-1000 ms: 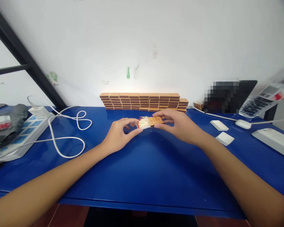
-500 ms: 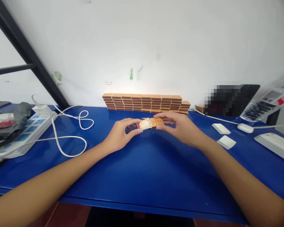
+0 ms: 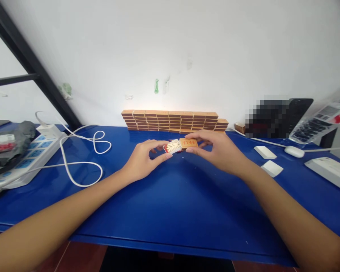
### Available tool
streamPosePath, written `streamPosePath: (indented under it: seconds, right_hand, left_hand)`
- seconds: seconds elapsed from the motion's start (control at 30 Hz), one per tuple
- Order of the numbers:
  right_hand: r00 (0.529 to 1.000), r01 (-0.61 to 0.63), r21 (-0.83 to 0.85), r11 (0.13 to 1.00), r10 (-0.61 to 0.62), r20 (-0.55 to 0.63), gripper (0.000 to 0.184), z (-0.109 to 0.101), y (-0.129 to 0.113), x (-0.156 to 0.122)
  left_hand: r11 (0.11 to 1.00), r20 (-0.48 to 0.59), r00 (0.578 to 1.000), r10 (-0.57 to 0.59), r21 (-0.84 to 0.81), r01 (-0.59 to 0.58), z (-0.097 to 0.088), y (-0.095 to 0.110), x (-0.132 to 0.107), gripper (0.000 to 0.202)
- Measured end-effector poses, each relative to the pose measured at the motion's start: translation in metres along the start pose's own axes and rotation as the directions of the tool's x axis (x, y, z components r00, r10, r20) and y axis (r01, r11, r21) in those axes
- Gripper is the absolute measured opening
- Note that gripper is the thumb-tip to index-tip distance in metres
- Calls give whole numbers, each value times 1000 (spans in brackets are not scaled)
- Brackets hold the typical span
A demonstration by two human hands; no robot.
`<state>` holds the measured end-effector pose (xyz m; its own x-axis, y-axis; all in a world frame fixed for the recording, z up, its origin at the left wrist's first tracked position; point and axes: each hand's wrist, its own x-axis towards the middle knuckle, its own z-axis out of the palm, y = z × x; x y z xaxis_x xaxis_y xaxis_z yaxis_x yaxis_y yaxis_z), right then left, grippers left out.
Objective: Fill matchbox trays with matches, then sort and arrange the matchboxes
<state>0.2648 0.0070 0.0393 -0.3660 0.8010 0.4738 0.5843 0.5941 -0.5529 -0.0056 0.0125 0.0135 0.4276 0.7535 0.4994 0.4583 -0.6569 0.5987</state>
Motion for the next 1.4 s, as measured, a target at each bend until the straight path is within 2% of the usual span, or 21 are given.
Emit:
streamPosePath:
  seconds: [0.17,0.33,0.43,0.63,0.83,1.07,1.27,1.4]
  right_hand:
    - [999,19,65,998,-21,26,23,1,0,0]
    - [999,15,122,992,-10,-39,24,6,3,0]
    - [999,8,152,988,-3,-33,23,9,3,-1]
    - [999,-39,151,988,39,2,32,11,1,-3]
    - [995,-74,131,989,81,-54,38,12,-9,-5]
    - [998,-67,194,979,68,-1,35,20,-18,-8]
    - [999,-30,217,976,36,-21,36,23,-24,-11]
    - [1000,5,249,968,1,-25,36,28,-28,-14]
  left_hand:
    - [1000,-12,1000,-7,-18,7,1,0,0,39]
    - [997,15,999,-32,-74,33,1,-1,1,38]
    - [992,31,999,-31,-118,35,2,-1,1,38]
    - [987,-4,999,-46,-152,45,4,0,1,35]
    - [980,-53,995,-88,-185,77,3,1,1,42]
    - [994,-64,998,-13,-110,6,3,5,-2,45]
    - [996,-67,998,-16,-91,10,2,4,-4,46]
    - [997,-45,998,47,-56,-50,1,2,-6,47]
